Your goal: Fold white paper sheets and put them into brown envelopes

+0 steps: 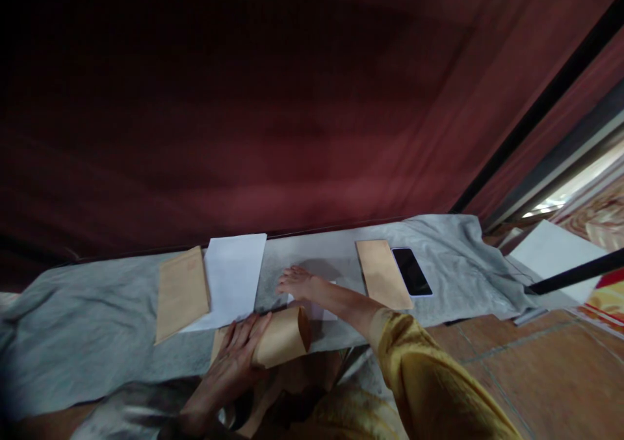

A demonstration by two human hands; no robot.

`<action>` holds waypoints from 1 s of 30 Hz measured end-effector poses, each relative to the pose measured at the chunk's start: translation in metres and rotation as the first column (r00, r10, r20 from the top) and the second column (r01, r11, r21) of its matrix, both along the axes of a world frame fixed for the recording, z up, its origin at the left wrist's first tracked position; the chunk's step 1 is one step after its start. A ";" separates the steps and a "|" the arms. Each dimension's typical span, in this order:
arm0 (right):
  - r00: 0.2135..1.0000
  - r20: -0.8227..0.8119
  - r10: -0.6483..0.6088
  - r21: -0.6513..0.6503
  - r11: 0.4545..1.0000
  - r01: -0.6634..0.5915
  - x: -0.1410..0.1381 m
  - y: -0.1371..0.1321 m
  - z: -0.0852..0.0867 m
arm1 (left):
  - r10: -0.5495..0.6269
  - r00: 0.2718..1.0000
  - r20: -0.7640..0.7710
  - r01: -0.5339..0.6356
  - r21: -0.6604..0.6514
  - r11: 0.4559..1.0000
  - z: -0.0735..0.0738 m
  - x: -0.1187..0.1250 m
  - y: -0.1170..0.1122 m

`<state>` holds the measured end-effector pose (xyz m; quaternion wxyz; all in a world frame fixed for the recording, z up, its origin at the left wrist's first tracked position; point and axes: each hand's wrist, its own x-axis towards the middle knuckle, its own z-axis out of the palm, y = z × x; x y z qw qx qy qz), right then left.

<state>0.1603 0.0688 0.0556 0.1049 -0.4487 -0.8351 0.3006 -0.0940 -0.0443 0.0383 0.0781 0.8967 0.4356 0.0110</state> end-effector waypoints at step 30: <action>0.125 -0.656 -0.745 -0.411 0.491 0.768 0.094 -0.138 -0.030 | 0.209 0.957 0.203 -0.221 0.034 0.975 -0.008 0.030 0.008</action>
